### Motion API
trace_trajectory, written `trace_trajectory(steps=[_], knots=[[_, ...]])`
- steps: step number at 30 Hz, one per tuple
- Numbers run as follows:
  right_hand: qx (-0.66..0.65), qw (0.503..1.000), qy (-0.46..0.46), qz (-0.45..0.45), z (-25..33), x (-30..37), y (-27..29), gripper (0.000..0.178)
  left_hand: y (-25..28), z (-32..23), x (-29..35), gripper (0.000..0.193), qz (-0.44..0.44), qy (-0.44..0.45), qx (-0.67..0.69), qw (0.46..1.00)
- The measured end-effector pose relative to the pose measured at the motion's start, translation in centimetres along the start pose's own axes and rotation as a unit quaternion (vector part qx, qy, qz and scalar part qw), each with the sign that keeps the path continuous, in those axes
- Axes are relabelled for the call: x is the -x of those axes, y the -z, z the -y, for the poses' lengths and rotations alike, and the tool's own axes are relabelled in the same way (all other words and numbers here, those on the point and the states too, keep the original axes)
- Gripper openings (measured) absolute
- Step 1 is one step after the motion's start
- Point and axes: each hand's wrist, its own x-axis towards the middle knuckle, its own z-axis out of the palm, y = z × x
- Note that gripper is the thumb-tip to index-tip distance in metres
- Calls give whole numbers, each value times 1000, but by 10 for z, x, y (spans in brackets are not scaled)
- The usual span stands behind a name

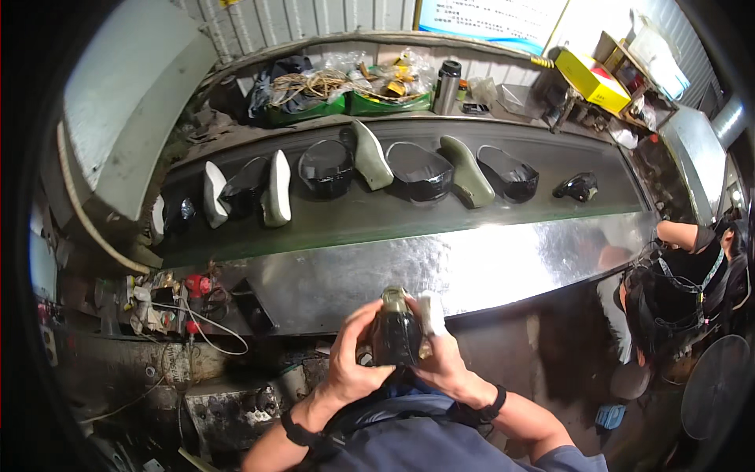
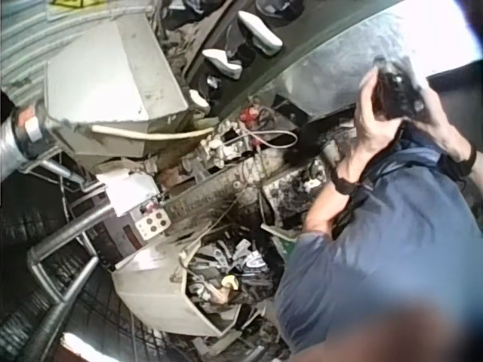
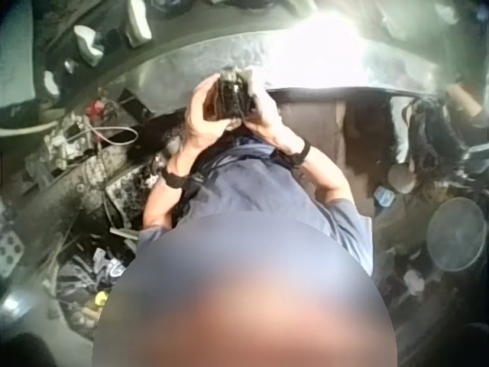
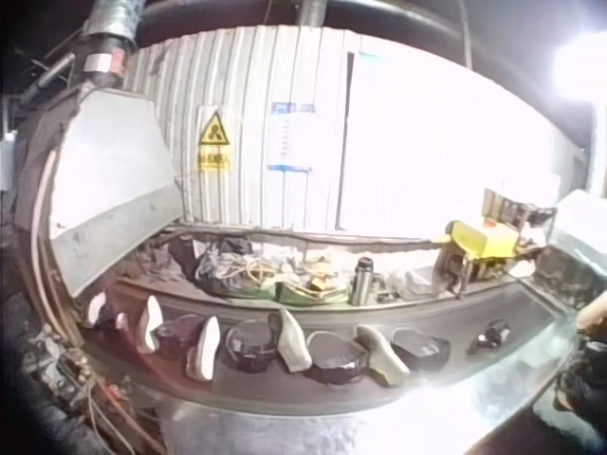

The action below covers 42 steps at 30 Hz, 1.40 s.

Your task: Using a lasting machine to pull and shape the upper part of a shoe over a last.

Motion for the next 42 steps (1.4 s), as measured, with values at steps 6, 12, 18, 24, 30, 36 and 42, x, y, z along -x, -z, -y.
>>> trace_trajectory(steps=[6, 12, 18, 24, 30, 36, 42], knots=[[-95, 993, 47, 58, -8, 8, 37, 104, -11, 19, 0, 69, 40, -52, -131, 989], [-360, 931, 30, 54, 4, -42, 62, 70, -6, 20, -25, 69, 82, -66, -159, 982], [-401, 914, -37, -46, 5, -82, 28, 56, -4, 13, -26, 68, 68, -55, -182, 979], [-377, 921, -87, -39, 3, -91, 27, 52, -3, 19, -28, 67, 51, -68, -174, 981], [-170, 971, -159, -46, 11, -73, 81, 76, -38, 30, -53, 73, 188, -63, -164, 966], [-333, 857, -389, -58, -21, 5, 160, 91, -46, 82, -40, 38, 106, 6, -173, 979], [-447, 734, -398, -319, -71, 82, 171, 50, -4, 143, 2, 25, -5, 195, -110, 975]])
